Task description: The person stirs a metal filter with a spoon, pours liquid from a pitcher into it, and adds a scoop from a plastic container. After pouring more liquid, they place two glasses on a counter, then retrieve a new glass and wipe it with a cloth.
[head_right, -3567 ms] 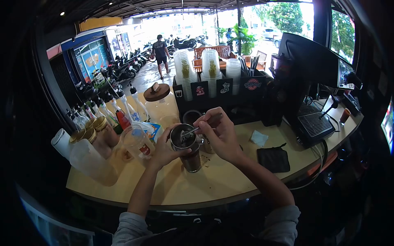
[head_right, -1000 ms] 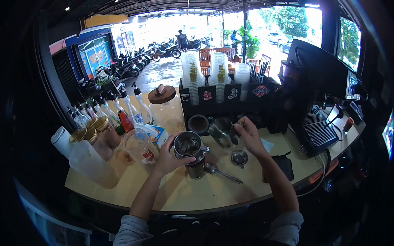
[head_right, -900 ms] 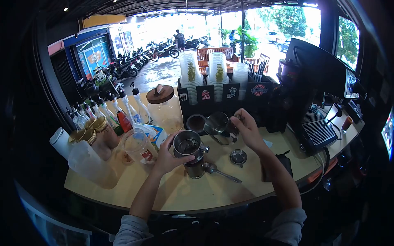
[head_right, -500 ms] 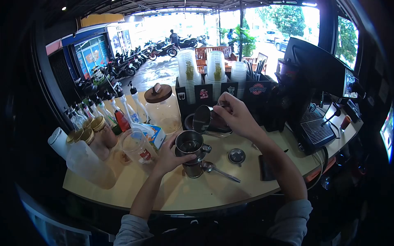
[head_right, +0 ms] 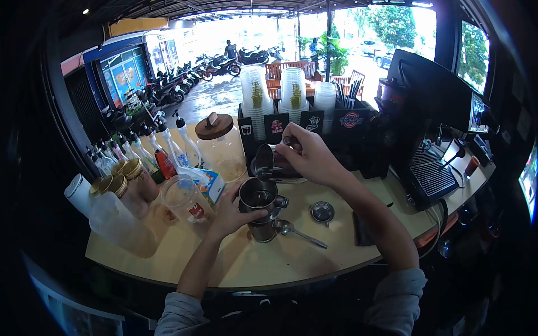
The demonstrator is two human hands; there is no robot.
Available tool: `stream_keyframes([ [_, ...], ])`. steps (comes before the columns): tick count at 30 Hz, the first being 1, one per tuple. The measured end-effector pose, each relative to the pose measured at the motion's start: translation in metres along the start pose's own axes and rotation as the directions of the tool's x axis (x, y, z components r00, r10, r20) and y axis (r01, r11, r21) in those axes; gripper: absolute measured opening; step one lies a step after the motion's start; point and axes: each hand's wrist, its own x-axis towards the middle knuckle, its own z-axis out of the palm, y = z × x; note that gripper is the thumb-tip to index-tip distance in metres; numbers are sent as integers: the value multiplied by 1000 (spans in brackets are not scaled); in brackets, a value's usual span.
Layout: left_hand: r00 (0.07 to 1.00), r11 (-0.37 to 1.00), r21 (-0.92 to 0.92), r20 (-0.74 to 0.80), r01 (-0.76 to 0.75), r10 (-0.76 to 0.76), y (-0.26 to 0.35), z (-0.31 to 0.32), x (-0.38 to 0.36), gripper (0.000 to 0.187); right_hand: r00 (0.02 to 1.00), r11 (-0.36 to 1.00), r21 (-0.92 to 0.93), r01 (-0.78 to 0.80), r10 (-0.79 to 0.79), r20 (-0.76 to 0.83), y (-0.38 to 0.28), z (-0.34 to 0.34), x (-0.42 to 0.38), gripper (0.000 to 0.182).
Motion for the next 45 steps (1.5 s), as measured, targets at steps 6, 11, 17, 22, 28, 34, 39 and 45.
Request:
stream_keyframes([
  [6, 1000, 1000, 8, -1, 3, -3, 0, 0, 0, 74, 1000, 1000, -14, -14, 14, 24, -9, 1, 1, 19],
  [11, 1000, 1000, -13, 3, -7, 7, -1, 1, 0, 75, 999, 997, -61, 51, -50, 21, -11, 1, 4, 20],
  [17, 1000, 1000, 2, 9, 2, -2, -4, 1, 0, 78, 998, 996, -59, 63, -61, 27, -20, 2, 5, 20],
  [22, 1000, 1000, -11, 13, 1, 0, -4, 1, 0, 78, 996, 984, -156, 87, -81, 49, -18, 3, 7, 19],
  [28, 1000, 1000, -3, 6, 3, -3, -4, 1, -2, 76, 996, 989, -115, 89, -88, 16, -22, 3, 7, 20],
  [34, 1000, 999, 26, -18, -23, 24, -4, -1, -2, 74, 998, 995, -80, 63, -62, 5, -22, 0, 4, 23],
  [39, 999, 997, 70, -48, -22, 26, -1, -4, -1, 76, 998, 990, -126, 63, -63, 9, -25, -5, 3, 20],
  [45, 998, 999, 54, -62, -6, 9, -5, -4, 0, 79, 1000, 994, -109, 17, -17, 0, -28, -8, 1, 21],
])
